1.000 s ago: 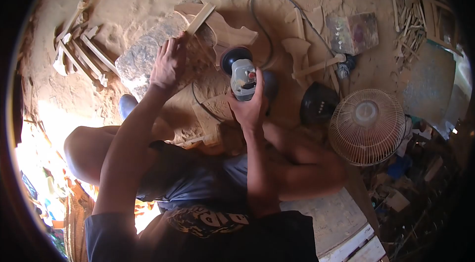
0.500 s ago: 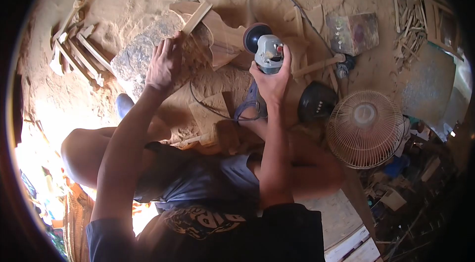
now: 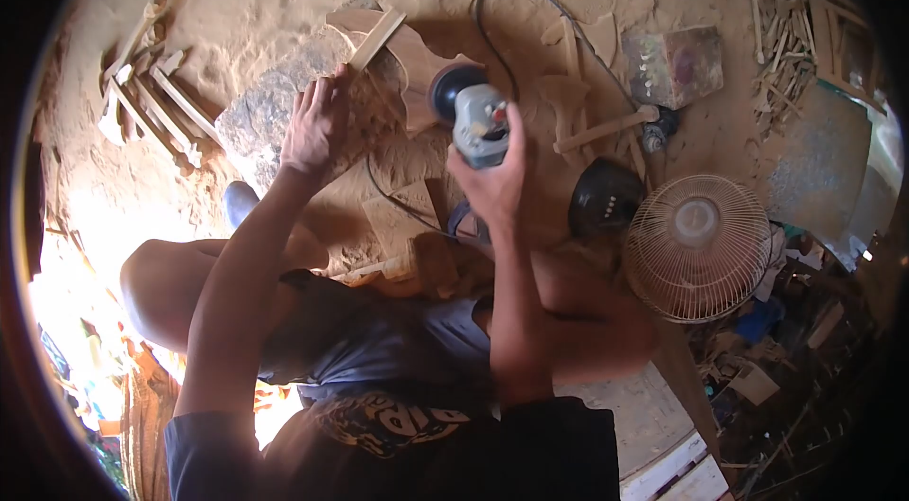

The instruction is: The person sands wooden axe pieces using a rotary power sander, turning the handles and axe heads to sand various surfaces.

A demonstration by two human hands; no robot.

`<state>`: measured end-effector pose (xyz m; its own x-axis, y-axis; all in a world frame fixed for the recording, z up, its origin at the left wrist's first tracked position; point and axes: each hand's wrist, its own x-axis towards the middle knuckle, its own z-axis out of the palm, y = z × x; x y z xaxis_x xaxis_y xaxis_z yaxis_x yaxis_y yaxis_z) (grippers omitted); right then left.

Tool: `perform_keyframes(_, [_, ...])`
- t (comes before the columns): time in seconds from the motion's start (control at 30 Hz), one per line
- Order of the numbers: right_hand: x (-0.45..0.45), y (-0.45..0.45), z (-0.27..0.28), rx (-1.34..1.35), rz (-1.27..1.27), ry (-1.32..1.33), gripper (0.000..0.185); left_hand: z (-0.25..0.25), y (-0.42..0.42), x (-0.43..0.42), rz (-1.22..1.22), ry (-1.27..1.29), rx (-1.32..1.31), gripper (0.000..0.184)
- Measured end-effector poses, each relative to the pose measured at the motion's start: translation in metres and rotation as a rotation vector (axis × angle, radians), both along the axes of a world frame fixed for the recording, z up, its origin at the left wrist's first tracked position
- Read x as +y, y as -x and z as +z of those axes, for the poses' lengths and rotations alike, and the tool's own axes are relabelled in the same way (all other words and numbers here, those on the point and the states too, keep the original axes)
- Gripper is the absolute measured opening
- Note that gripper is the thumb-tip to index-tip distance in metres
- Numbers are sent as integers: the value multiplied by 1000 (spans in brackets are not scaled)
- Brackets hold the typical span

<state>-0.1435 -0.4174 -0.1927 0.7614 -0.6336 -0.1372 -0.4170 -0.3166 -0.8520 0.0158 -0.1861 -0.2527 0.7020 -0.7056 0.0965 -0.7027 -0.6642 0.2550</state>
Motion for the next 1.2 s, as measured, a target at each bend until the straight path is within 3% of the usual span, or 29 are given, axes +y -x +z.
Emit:
perform_keyframes(0.03, [13, 8, 3, 22, 24, -114, 96, -3, 1, 0, 4, -6, -3, 68])
perform_keyframes(0.2, [51, 33, -3, 21, 106, 141, 90, -9, 3, 2, 4, -26, -37, 69])
perform_keyframes(0.3, [52, 36, -7, 60, 58, 132, 90, -7, 2, 1, 6, -33, -37, 70])
perform_keyframes(0.5, [18, 24, -18, -17, -11, 255, 90, -10, 2, 2, 1, -30, -39, 71])
perform_keyframes(0.53, [12, 21, -22, -31, -70, 108, 92, -9, 2, 2, -2, -29, -34, 71])
perform_keyframes(0.77, [-39, -10, -2, 62, -171, 90, 93, -16, 2, 7, -18, -41, -32, 72])
perform_keyframes(0.9, [-24, -13, 35, 179, 72, 27, 94, -15, 3, 6, -22, -48, -46, 72])
perform_keyframes(1.03, [5, -22, 54, 280, 380, 189, 93, -8, 3, 3, -5, -21, 1, 72])
perform_keyframes(1.2, [4, -25, 44, 292, 385, 237, 92, -12, 4, 4, 10, -124, 135, 80])
